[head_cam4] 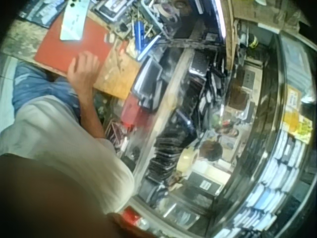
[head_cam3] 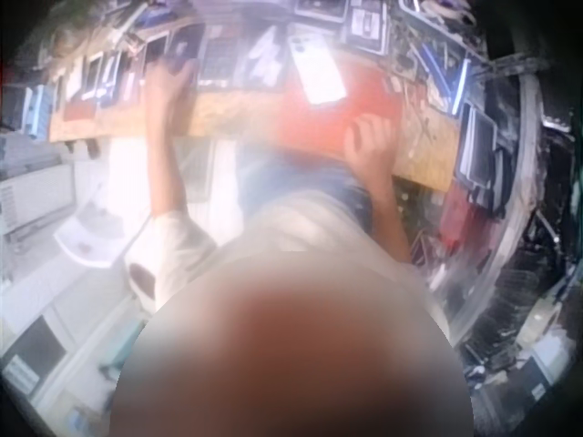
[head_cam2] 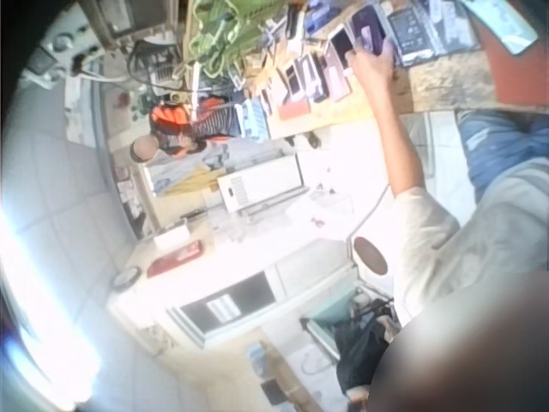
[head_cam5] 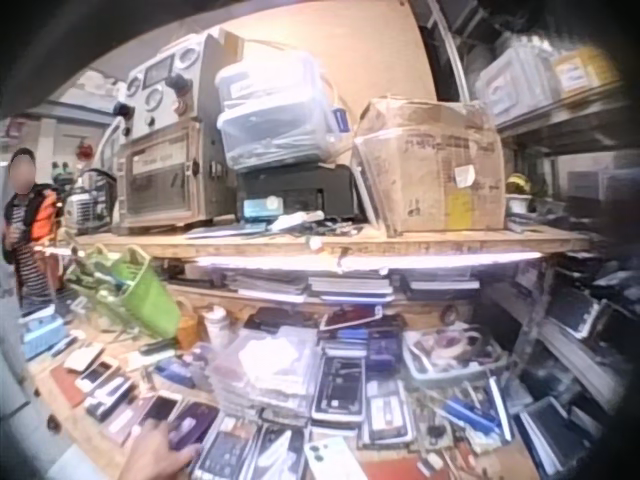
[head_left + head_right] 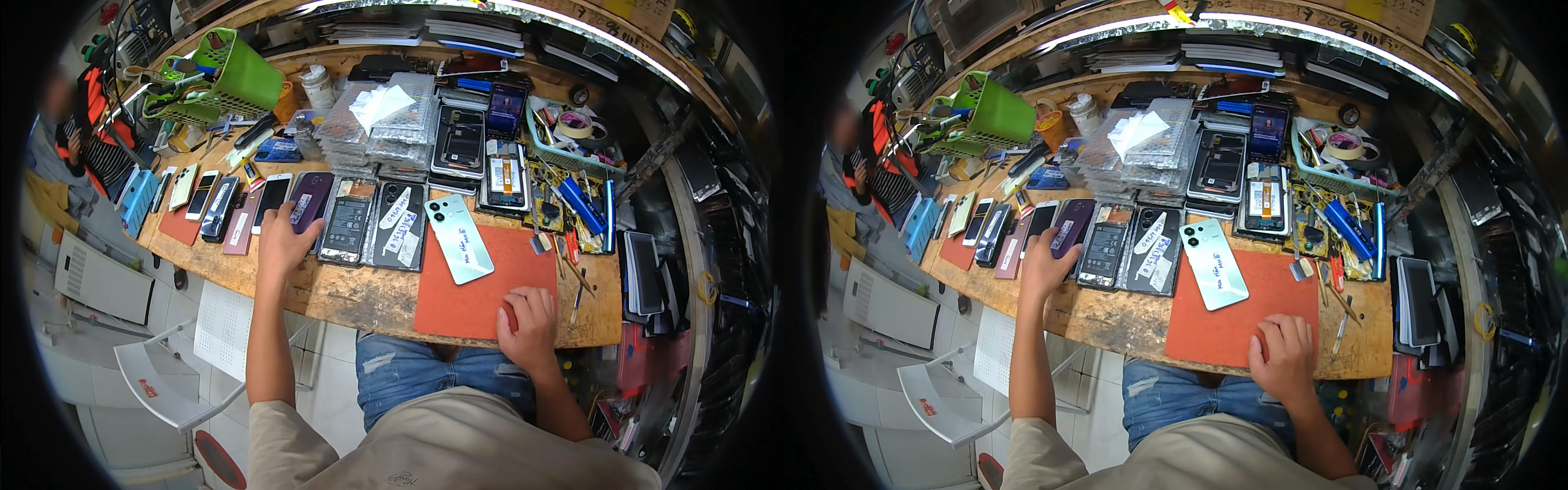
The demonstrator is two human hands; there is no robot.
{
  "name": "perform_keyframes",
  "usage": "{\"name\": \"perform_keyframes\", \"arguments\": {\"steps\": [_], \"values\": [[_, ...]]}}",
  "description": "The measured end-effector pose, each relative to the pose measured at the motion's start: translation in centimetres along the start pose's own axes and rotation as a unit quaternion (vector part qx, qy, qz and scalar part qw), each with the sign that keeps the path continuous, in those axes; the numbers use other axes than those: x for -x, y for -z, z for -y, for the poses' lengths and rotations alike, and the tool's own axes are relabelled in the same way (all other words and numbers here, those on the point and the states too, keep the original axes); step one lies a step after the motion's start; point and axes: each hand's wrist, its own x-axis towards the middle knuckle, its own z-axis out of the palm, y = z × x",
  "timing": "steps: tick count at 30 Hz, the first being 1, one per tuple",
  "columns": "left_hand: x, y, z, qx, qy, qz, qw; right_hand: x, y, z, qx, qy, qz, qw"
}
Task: The person writes on the back of several smartphones with a marker, then picks up and inspects each device before placing it back on the workbench. The person also briefly handles a small bottle and a charging cable.
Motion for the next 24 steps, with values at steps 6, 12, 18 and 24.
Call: {"name": "perform_keyframes", "arguments": {"steps": [6,12,18,24], "values": [[-2.4,0.6,1.9,0.015,-0.061,0.038,0.997,-0.1,0.0,0.1,0.005,0.006,-0.002,1.000],[-4.9,4.3,6.6,0.486,0.147,0.193,0.839,0.0,0.0,0.0,-0.001,0.003,-0.005,1.000],[-1.4,5.2,7.4,0.616,0.173,0.188,0.745,-0.1,-0.1,0.0,-0.007,0.004,-0.005,1.000],[0.0,5.2,6.7,0.652,0.167,0.176,0.719,-0.2,0.0,0.0,0.002,0.007,0.001,1.000]]}}
